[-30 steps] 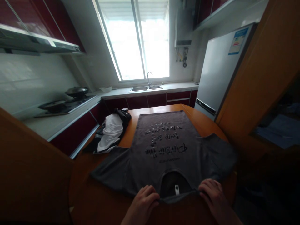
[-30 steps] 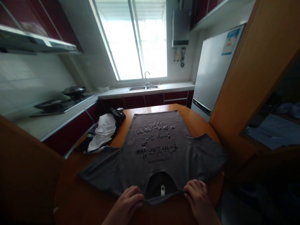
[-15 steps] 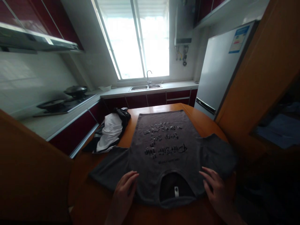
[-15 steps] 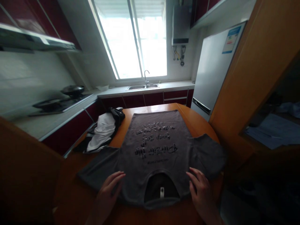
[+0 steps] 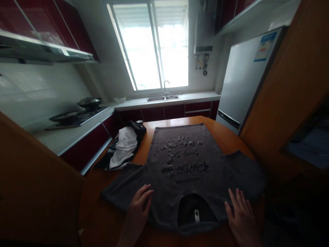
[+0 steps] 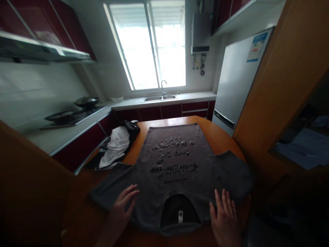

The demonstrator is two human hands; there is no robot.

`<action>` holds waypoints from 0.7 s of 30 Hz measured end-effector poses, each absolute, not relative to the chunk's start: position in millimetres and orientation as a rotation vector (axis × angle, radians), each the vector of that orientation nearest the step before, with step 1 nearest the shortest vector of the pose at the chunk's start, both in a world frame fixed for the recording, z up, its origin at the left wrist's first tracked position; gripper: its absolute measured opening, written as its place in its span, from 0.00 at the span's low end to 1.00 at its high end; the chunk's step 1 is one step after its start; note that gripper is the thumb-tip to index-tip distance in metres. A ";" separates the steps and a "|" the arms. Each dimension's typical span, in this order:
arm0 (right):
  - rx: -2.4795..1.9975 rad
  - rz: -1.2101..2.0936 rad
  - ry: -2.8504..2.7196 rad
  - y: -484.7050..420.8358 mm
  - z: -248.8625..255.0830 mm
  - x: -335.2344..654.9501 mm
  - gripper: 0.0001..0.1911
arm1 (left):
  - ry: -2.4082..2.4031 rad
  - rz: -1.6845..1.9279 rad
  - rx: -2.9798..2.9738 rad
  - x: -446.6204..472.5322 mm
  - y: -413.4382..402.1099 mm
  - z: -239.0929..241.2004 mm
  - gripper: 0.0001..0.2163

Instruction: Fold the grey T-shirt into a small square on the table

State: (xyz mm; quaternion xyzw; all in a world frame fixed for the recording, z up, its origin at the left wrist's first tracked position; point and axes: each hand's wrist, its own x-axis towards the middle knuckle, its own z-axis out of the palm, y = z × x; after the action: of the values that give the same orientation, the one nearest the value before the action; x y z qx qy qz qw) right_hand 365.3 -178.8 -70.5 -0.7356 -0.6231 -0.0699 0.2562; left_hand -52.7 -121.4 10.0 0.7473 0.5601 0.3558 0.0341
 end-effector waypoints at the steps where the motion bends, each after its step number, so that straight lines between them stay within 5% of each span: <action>1: -1.991 -0.170 -1.695 -179.5 -69.0 365.7 0.32 | 1.689 1.094 2.319 -48.3 -117.4 13.8 0.12; 21: -2.148 -0.128 -1.556 -188.2 -41.4 369.6 0.28 | 0.850 0.544 2.592 151.1 -22.7 41.1 0.17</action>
State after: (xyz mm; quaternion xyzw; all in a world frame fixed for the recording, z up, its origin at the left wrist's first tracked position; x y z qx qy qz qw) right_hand 369.6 -188.2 -41.4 -0.7851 -0.5687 -0.0468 0.2409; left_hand 151.1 -22.7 41.1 0.9168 0.3007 0.1923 0.1792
